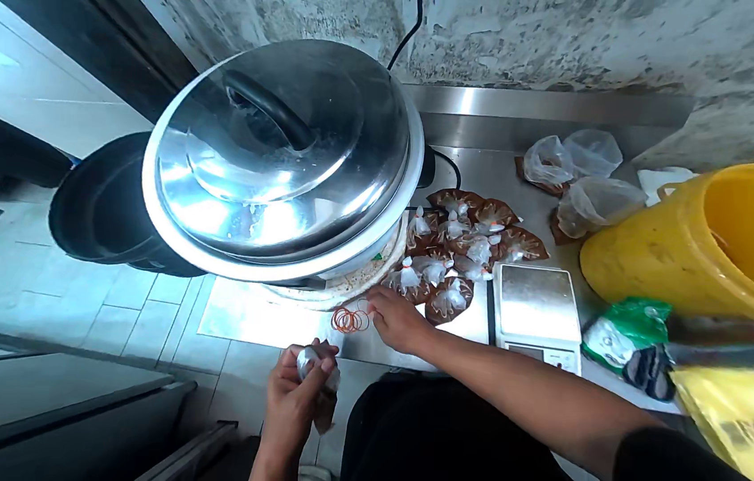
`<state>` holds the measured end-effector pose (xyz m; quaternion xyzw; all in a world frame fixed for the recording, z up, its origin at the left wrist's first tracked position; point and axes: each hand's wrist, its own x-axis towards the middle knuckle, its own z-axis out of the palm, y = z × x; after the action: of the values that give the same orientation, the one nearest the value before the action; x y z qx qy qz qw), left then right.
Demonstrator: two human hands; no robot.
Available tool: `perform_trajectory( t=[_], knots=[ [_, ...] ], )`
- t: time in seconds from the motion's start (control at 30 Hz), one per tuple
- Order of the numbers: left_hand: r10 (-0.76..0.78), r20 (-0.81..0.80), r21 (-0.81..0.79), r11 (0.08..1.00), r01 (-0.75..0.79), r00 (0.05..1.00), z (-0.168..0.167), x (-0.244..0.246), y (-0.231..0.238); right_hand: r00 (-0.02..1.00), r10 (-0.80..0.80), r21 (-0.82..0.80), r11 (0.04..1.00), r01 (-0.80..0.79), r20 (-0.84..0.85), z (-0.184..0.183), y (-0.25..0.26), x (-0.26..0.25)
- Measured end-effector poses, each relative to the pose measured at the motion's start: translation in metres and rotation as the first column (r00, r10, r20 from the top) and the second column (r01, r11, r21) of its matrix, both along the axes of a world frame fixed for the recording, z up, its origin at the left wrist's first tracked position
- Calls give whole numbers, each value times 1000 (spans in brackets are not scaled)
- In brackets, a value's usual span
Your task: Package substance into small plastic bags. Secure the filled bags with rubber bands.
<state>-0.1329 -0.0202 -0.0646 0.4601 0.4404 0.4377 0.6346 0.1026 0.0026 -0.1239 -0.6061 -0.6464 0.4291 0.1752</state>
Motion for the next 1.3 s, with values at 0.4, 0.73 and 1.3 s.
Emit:
perform_trajectory(
  t=[0.4,0.73,1.3],
  knots=[
    [-379,68,17,925,379,923,-7,81,19,798,-398,-157,916,368,-452,79,-51,54],
    [-588,106,56,808,586,802,6,127,26,416,-508,-207,785,584,-755,97,-93,93],
    [-856,-77,15,512,859,512,30,133,25,982,-13,603,791,-106,189,122,-97,89]
  ],
)
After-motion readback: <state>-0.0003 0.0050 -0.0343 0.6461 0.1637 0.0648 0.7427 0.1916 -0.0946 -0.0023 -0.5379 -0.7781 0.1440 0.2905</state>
